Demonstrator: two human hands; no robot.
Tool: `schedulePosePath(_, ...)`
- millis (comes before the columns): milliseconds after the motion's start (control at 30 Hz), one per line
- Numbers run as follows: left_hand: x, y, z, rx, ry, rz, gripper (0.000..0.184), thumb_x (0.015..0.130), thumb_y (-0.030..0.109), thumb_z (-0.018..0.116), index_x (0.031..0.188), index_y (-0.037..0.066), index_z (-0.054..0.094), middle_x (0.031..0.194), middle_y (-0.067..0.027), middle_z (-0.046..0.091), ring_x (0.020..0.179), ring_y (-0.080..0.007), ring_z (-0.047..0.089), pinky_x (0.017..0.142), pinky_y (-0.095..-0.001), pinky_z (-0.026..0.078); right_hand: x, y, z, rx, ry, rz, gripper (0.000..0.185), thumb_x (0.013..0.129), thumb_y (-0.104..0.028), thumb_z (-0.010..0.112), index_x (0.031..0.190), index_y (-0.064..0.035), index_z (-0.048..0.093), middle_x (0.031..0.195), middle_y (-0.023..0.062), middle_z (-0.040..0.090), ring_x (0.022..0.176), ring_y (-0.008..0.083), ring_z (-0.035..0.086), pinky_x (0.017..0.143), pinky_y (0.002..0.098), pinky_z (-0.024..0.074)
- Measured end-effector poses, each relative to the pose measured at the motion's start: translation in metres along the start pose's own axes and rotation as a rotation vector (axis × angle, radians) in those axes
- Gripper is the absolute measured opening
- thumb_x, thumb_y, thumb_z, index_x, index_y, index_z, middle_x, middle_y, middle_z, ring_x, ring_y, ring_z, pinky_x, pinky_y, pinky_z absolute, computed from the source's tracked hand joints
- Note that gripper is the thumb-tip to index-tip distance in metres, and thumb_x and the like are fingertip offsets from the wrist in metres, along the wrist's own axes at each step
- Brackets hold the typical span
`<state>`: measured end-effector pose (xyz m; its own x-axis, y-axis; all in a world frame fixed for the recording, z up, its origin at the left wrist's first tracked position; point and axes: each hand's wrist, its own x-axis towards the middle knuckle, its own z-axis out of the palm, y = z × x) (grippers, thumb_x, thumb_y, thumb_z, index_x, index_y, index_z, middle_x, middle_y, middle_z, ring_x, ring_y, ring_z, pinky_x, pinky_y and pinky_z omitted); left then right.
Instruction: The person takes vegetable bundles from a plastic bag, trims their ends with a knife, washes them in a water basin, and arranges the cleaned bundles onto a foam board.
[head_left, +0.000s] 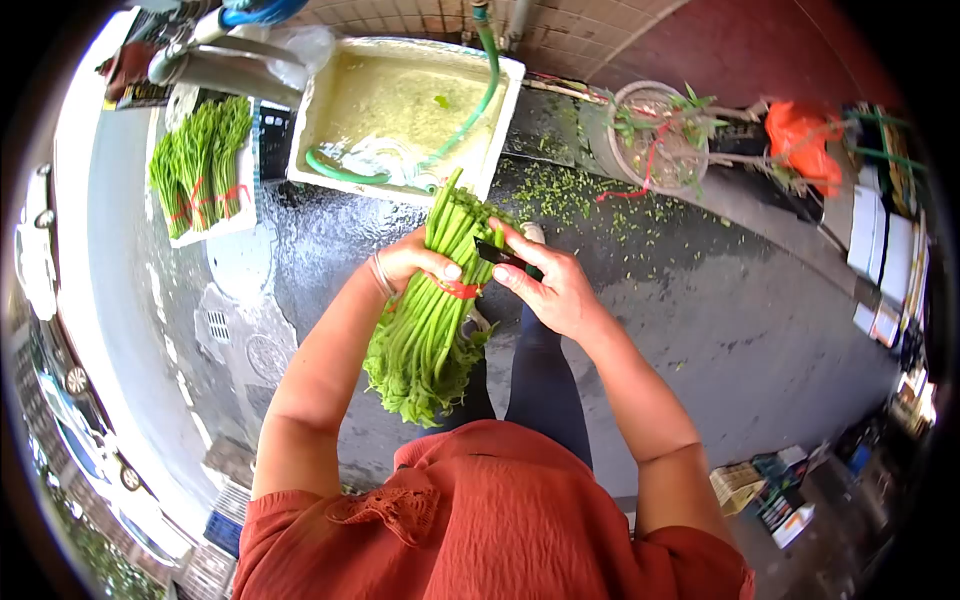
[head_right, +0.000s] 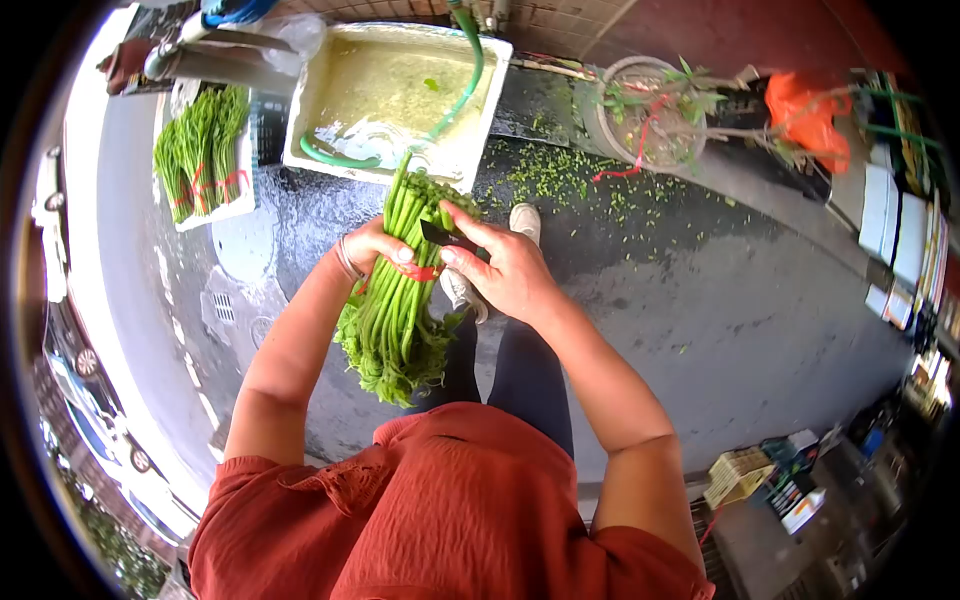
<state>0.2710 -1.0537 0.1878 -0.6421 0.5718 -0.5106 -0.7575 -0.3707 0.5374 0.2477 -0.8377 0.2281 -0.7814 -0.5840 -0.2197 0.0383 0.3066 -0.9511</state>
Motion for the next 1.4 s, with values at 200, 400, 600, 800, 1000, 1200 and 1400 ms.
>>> schedulePosePath(200,0.006,-0.011,0.004,-0.005,-0.121,-0.336,0.078,0.044,0.008,0.074,0.116,-0.004,0.046,0.099,-0.0150,0.061,0.086,-0.0243,0.060,0.079,-0.0345,0.048,-0.051,-0.008,-0.013,0.060,0.079,-0.096,0.035,0.080,-0.015,0.061,0.114,-0.0063,0.056,0.098,0.0171,0.061,0.083,0.0260,0.063,0.070,0.0301,0.0484)
schedulePosePath(400,0.010,0.001,0.034,-0.019,-0.216,-0.413,0.076,0.044,0.003,0.074,0.114,-0.007,0.046,0.095,-0.0190,0.061,0.077,-0.0250,0.063,0.066,-0.0319,0.053,-0.085,-0.007,-0.056,0.032,0.159,0.269,0.036,0.088,-0.016,0.052,0.123,-0.0082,0.049,0.094,0.0027,0.061,0.076,0.0054,0.050,0.073,0.0211,0.0425)
schedulePosePath(600,0.027,-0.003,0.053,0.021,-0.197,-0.384,0.080,0.042,0.001,0.075,0.115,-0.008,0.044,0.097,-0.0189,0.060,0.082,-0.0257,0.062,0.073,-0.0340,0.051,-0.118,0.023,-0.055,0.468,0.147,0.295,0.050,0.088,-0.015,0.053,0.133,-0.0080,0.034,0.082,-0.0037,0.054,0.069,0.0028,0.042,0.064,0.0166,0.0359)
schedulePosePath(800,0.048,-0.017,0.057,0.001,-0.214,-0.401,0.081,0.043,0.004,0.074,0.117,-0.007,0.043,0.096,-0.0193,0.060,0.075,-0.0245,0.062,0.063,-0.0317,0.050,-0.110,0.014,-0.057,0.818,-0.005,0.177,0.081,0.080,-0.011,0.062,0.138,-0.0013,0.006,0.077,0.0009,0.053,0.069,0.0049,0.045,0.062,0.0187,0.0374)
schedulePosePath(1000,0.060,-0.015,0.071,-0.115,-0.241,-0.449,0.100,0.041,0.000,0.075,0.129,-0.003,0.028,0.115,-0.0235,0.048,0.099,-0.0316,0.053,0.085,-0.0401,0.042,-0.109,0.020,-0.081,0.839,0.010,0.081,0.075,0.077,-0.008,0.065,0.136,-0.0007,0.020,0.076,0.0000,0.055,0.071,0.0053,0.047,0.064,0.0194,0.0395)
schedulePosePath(1200,0.079,-0.023,0.054,-0.111,-0.248,-0.629,0.108,0.042,0.001,0.077,0.134,0.001,0.021,0.121,-0.0232,0.046,0.105,-0.0339,0.052,0.091,-0.0423,0.042,-0.119,0.085,-0.086,0.947,0.139,0.211,0.047,0.083,-0.011,0.059,0.127,-0.0033,0.043,0.070,-0.0054,0.050,0.058,0.0013,0.038,0.051,0.0172,0.0329)
schedulePosePath(1400,0.085,0.006,0.112,0.317,-0.178,-0.492,0.090,0.044,0.009,0.082,0.122,-0.003,0.038,0.104,-0.0150,0.058,0.093,-0.0237,0.057,0.087,-0.0339,0.043,-0.151,0.133,-0.080,0.806,0.426,0.686,0.034,0.089,-0.017,0.052,0.121,-0.0069,0.051,0.061,-0.0084,0.039,0.050,0.0015,0.031,0.043,0.0172,0.0248)
